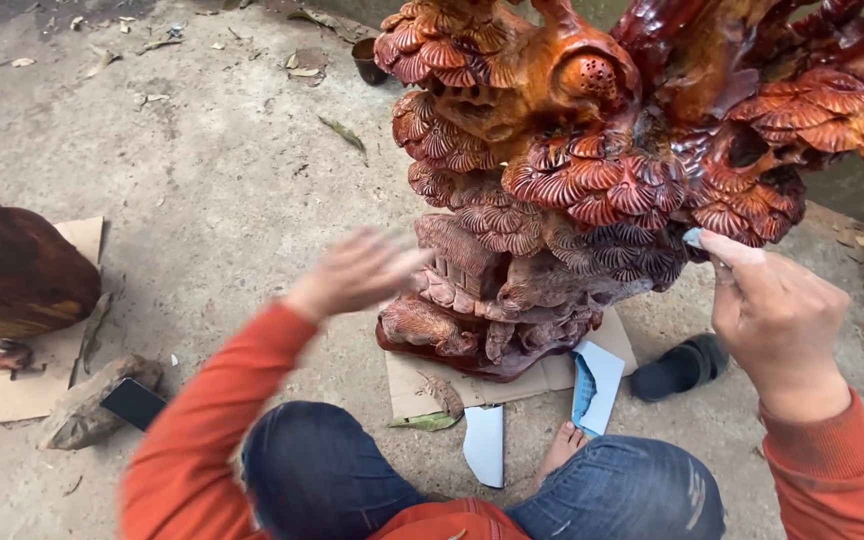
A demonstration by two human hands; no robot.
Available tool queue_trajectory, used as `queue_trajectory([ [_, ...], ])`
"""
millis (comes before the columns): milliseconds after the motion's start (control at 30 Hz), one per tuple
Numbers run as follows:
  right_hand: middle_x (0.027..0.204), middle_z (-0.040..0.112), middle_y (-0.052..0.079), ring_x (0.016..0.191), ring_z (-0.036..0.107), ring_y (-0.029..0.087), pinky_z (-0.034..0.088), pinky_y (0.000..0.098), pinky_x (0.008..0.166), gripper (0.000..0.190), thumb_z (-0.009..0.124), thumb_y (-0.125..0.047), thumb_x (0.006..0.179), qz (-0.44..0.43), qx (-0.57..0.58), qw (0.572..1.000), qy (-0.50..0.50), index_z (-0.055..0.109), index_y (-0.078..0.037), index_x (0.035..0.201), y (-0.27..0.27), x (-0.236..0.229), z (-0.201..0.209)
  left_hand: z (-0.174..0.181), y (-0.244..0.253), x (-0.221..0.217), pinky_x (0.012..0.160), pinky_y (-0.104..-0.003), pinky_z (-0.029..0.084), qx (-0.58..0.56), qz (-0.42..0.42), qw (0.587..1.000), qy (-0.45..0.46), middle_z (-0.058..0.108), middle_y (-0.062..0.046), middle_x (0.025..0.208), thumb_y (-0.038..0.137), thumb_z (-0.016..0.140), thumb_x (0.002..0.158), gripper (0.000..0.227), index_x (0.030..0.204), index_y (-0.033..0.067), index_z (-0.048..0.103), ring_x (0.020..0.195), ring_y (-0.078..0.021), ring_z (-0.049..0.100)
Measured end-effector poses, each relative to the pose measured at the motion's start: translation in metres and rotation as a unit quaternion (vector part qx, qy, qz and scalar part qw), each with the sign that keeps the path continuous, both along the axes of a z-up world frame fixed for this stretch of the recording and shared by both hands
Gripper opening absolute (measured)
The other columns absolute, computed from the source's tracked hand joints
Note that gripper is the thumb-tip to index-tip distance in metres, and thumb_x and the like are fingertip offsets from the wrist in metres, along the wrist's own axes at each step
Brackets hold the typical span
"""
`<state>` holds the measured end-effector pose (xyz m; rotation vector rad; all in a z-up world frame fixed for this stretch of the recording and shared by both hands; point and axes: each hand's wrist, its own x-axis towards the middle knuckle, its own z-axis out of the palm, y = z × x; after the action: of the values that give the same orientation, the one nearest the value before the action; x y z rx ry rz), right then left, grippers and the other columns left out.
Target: Polishing an intricate wooden sculpture by hand using a cloth and white polish.
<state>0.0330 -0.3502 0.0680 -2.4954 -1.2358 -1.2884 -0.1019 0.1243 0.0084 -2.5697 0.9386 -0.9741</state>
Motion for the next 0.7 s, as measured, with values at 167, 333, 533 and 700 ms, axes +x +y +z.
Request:
queue_trajectory([
  [167, 0.06, 0.046, -0.006, 0.051, 0.034, 0.012, 0.022, 0.0287, 0.052, 0.04, 0.082, 0.004, 0.108, -0.025, -0.018, 0.999, -0.021, 0.087, -0.02, 0.14, -0.012, 0.007, -0.011, -0.013, 0.227, -0.166, 0.046, -0.028, 0.026, 0.242, 0.489, 0.837, -0.047, 0.027, 0.008, 0.063, 0.011, 0.042, 0.11, 0.045, 0.07, 0.0291, 0.037, 0.053, -0.0066, 0.028],
  [333, 0.073, 0.059, 0.002, 0.057, 0.048, 0.023, 0.036, 0.0368, 0.056, 0.024, 0.075, -0.01, 0.114, -0.011, 0.037, 0.999, 0.004, 0.085, -0.017, 0.134, -0.006, 0.003, -0.01, -0.062, 0.272, -0.305, 0.059, -0.034, 0.036, 0.123, 0.552, 0.823, 0.053, 0.036, 0.003, 0.085, 0.021, 0.045, 0.107, 0.018, 0.091, 0.0293, 0.041, 0.071, -0.0144, 0.04],
  [533, 0.063, 0.05, -0.004, 0.053, 0.046, 0.019, 0.028, 0.0324, 0.048, 0.029, 0.068, 0.002, 0.102, 0.004, 0.01, 1.0, -0.022, 0.079, -0.017, 0.122, 0.016, 0.007, 0.018, -0.163, 0.215, -0.358, 0.075, -0.042, 0.048, -0.016, 0.575, 0.794, 0.199, 0.048, -0.003, 0.112, 0.032, 0.049, 0.103, 0.015, 0.117, 0.0294, 0.046, 0.093, -0.0244, 0.054],
  [700, 0.069, 0.06, 0.006, 0.062, 0.062, 0.025, 0.053, 0.0352, 0.062, 0.033, 0.062, -0.003, 0.097, 0.081, 0.095, 0.992, -0.017, 0.079, -0.015, 0.123, 0.013, 0.011, 0.012, -0.222, 0.179, -0.344, 0.088, -0.049, 0.058, -0.117, 0.594, 0.725, 0.328, 0.058, -0.009, 0.133, 0.041, 0.053, 0.1, 0.041, 0.138, 0.0292, 0.05, 0.112, -0.0334, 0.065],
])
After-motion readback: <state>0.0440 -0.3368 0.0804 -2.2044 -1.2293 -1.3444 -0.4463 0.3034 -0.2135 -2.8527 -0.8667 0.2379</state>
